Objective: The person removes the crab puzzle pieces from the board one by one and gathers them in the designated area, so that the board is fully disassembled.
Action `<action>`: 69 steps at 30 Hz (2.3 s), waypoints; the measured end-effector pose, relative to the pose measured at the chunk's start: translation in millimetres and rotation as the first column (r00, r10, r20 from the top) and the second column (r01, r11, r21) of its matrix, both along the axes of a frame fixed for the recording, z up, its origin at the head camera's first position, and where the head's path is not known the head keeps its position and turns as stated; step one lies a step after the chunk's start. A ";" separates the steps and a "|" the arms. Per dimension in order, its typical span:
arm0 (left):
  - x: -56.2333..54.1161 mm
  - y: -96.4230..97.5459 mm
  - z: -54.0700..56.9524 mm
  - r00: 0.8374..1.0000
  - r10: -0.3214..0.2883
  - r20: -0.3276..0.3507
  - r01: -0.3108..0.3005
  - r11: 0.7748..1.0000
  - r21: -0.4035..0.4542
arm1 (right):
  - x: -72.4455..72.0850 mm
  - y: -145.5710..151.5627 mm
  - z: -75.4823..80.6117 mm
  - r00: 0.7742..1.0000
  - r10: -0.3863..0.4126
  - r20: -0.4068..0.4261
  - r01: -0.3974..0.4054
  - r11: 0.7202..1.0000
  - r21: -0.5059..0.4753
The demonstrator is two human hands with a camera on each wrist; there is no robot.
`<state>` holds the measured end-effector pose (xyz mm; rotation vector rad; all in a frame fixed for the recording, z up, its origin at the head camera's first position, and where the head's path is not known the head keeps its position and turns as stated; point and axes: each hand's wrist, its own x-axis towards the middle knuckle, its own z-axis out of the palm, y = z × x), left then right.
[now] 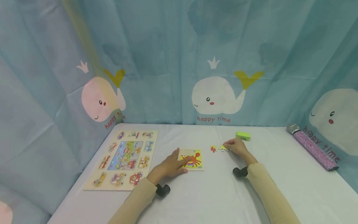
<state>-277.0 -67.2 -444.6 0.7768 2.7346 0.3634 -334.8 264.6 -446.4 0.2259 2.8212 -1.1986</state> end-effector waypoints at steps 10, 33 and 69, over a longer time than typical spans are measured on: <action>1.7 0.3 2.4 1.000 -0.005 -0.001 0.005 1.000 0.010 | 0.2 -1.3 -3.2 1.000 0.007 -0.029 -0.008 1.000 -0.007; 3.8 2.6 2.9 1.000 0.001 -0.018 -0.002 1.000 -0.030 | 8.8 -111.2 3.3 0.857 0.504 -0.110 -0.482 0.857 0.181; 5.2 3.2 -0.9 0.998 -0.013 -0.054 0.011 1.000 -0.028 | 5.2 -108.4 -1.3 0.892 0.377 -0.250 -0.366 0.926 0.093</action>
